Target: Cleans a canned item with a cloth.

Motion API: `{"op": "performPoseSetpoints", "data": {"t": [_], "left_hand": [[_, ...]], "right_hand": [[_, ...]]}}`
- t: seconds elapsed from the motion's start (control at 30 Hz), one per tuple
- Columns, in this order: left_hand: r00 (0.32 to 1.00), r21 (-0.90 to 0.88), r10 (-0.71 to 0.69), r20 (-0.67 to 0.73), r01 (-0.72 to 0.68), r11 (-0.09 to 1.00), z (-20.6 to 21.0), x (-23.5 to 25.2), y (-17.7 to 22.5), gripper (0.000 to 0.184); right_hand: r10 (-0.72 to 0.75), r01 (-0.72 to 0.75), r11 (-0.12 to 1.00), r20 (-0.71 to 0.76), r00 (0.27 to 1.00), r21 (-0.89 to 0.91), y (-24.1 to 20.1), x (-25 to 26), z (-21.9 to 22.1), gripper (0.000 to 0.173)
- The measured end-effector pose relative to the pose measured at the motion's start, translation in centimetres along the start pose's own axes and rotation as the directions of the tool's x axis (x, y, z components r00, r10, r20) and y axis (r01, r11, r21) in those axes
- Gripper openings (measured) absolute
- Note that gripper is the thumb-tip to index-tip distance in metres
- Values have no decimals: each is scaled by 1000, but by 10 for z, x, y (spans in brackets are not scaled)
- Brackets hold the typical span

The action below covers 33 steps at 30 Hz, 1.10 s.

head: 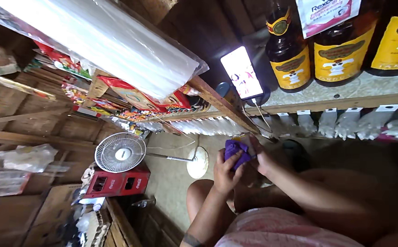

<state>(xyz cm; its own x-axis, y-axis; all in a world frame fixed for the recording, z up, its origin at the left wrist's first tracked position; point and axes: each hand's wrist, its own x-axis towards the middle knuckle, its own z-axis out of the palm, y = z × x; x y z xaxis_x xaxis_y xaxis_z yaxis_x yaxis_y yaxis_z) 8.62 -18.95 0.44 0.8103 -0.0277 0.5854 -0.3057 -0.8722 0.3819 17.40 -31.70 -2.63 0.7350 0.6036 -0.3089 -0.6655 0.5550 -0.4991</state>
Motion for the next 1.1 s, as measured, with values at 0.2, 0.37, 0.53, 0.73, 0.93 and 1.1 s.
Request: {"op": "performPoseSetpoints", "data": {"t": [0.2,0.37,0.53,0.73,0.93,1.1], "left_hand": [[969,-187,-243,-51,230,955,-4,1,-19,43],[996,-31,-93,-7,93,995,0,-4,1,35],[1000,54,4,16,-5,999,-2,-1,5,33],[964,-211,-256,-66,237,948,-6,1,-18,47],[990,-80,-134,-42,130,988,1,-5,-1,39],[999,50,41,25,-43,998,-1,1,8,32]], "right_hand": [[111,-114,993,69,991,43,-2,-3,2,61],[140,-141,990,32,990,29,-2,-3,1,58],[83,-80,995,76,994,-53,-3,-2,-2,47],[99,-80,992,215,972,-98,0,-8,-2,64],[45,-30,991,115,992,-132,-1,-4,-1,56],[-7,10,999,91,996,-35,1,3,-5,42]]}}
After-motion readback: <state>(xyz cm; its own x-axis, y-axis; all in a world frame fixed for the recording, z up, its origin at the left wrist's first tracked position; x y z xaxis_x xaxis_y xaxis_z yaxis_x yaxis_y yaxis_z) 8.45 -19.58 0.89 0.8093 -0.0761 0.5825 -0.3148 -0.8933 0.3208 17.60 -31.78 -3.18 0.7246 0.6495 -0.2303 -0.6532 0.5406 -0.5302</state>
